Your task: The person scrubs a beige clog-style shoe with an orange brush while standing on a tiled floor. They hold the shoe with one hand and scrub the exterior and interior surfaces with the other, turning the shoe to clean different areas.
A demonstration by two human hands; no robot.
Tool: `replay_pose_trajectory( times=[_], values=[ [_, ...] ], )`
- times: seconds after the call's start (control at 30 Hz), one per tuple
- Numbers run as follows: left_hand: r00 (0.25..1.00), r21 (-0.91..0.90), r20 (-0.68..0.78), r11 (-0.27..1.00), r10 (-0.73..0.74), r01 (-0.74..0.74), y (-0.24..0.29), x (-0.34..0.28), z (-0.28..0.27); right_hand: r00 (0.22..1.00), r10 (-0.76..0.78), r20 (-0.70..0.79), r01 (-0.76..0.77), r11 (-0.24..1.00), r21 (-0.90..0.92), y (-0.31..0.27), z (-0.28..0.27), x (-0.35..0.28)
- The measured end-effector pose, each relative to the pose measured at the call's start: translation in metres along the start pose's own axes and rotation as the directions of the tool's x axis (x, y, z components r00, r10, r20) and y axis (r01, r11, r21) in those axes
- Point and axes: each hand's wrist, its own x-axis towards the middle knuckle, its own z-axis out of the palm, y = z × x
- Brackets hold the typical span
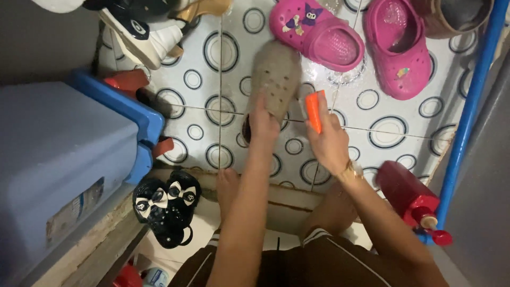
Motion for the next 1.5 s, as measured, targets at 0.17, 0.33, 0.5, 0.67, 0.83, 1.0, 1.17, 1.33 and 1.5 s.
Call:
replay_pose_trajectory(
  times=[0.17, 0.33, 0.5, 0.67, 0.83, 1.0, 1.17, 1.33, 1.5],
  values=[
    [0.979, 0.069, 0.045, 0.978, -0.200, 0.196, -0.139, 0.033, -0.075, 0.920, -0.282, -0.273, 0.159, 0.903, -0.398, 0.021, 0.040, -0.042],
    [0.965, 0.010, 0.084, 0.969, -0.246, 0.247, -0.117, -0.009, -0.054, 0.885, -0.330, -0.329, 0.092, 0.815, -0.572, 0.064, 0.007, 0.016],
    [0.828, -0.163, 0.408, 0.862, -0.384, 0.480, -0.149, 0.023, -0.051, 0.916, -0.286, -0.280, 0.113, 0.857, -0.503, 0.017, 0.006, -0.007],
    [0.826, -0.127, 0.251, 0.828, -0.505, 0.546, -0.121, 0.048, -0.082, 0.885, -0.383, -0.263, 0.212, 0.837, -0.505, 0.017, 0.040, -0.066],
    [0.857, -0.103, 0.299, 0.879, -0.420, 0.466, -0.113, 0.025, -0.056, 0.961, -0.176, -0.214, 0.054, 0.877, -0.478, 0.056, 0.001, 0.034],
    [0.764, 0.464, 0.643, 0.771, 0.045, -0.436, -0.121, -0.013, -0.078, 0.939, -0.015, -0.343, -0.083, 0.960, -0.268, 0.035, 0.000, -0.015],
    [0.938, 0.247, 0.258, 0.954, -0.231, 0.167, -0.147, 0.058, -0.111, 0.955, -0.198, -0.219, 0.098, 0.912, -0.397, 0.060, 0.075, -0.073],
    [0.914, 0.142, 0.054, 0.909, -0.402, 0.391, -0.107, 0.011, -0.065, 0.913, -0.317, -0.257, 0.179, 0.877, -0.447, 0.067, 0.061, -0.028],
    [0.954, 0.126, 0.005, 0.946, -0.301, 0.298, -0.099, -0.004, -0.040, 0.958, -0.174, -0.227, 0.101, 0.949, -0.300, 0.040, 0.034, -0.032]
  ],
)
